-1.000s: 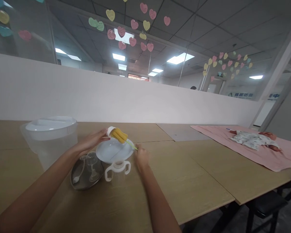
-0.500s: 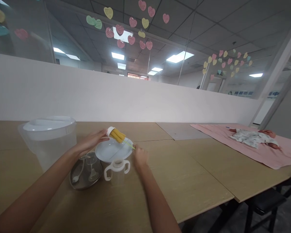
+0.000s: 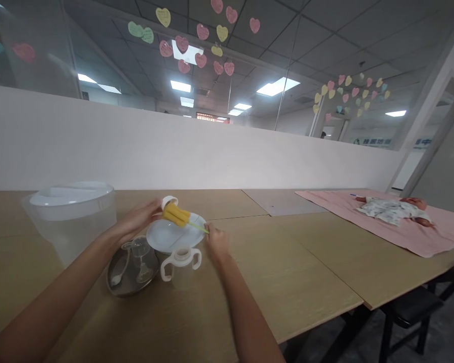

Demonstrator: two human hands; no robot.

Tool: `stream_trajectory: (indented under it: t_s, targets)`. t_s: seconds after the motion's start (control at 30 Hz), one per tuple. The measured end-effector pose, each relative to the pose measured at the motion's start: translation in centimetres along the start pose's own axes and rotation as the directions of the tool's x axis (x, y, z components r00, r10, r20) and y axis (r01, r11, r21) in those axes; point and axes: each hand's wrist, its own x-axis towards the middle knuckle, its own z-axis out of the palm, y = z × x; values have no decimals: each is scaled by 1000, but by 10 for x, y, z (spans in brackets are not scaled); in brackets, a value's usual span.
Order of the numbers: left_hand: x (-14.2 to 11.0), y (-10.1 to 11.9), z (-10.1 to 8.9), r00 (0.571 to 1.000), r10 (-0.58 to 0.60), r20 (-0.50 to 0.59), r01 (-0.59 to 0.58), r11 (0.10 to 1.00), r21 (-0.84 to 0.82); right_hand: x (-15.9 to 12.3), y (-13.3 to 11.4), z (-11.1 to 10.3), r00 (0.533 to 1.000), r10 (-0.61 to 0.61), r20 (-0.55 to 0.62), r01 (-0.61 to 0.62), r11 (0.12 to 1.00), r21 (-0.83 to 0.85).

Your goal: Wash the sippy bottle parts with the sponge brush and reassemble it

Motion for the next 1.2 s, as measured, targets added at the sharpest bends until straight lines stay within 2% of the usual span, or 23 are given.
stream_trajectory:
  t_s: [0.17,0.3,0.37,0.47,0.53,0.6,0.67,0.77,0.83,0.87,0.93,1.0,1.03,1.1,1.2]
  targets:
    - [0,-2,0,1000,-10,-11,11,990,139,4,6,1,985,157,68,-151,985,-82]
    - [0,-2,-2,1000,1,17,-3,991,136,6,20,3,970,236,56,-234,972,-37]
    - [0,-1,-3,1000,6,7,-7,989,147,5,21,4,978,208,-15,-208,978,11]
    - [0,-1,-3,1000,21,11,-23,993,119,3,14,5,991,85,-107,-80,995,54]
    - [-1,0,-2,998,28,49,-33,996,86,2,9,6,995,26,-95,-20,998,62]
    - [-4,3,0,996,43,75,-51,994,102,2,6,7,999,45,-32,-43,997,58]
    - [-8,9,1,996,56,73,-69,980,186,2,7,6,994,106,34,-107,993,43]
    - [-13,20,-2,992,78,99,-111,917,383,3,13,4,982,180,63,-181,983,18]
    - [-17,27,-7,984,100,149,-167,816,553,3,16,3,975,215,63,-216,976,4]
    - [-19,30,-9,981,101,164,-184,737,651,3,17,2,971,229,64,-229,973,-2]
    - [-24,34,-14,985,51,164,-165,539,826,3,17,3,967,244,70,-243,970,-9]
    - [-28,36,-17,988,-51,147,-116,383,916,3,17,4,967,243,80,-243,970,-10]
    - [-30,36,-17,983,-110,148,-101,349,931,3,17,5,967,240,82,-241,971,-8]
    - [-31,33,-17,958,-234,166,-71,364,929,4,17,7,969,231,81,-232,973,-5]
    - [-30,22,-15,883,-448,140,50,387,921,4,19,10,969,233,75,-233,972,-9]
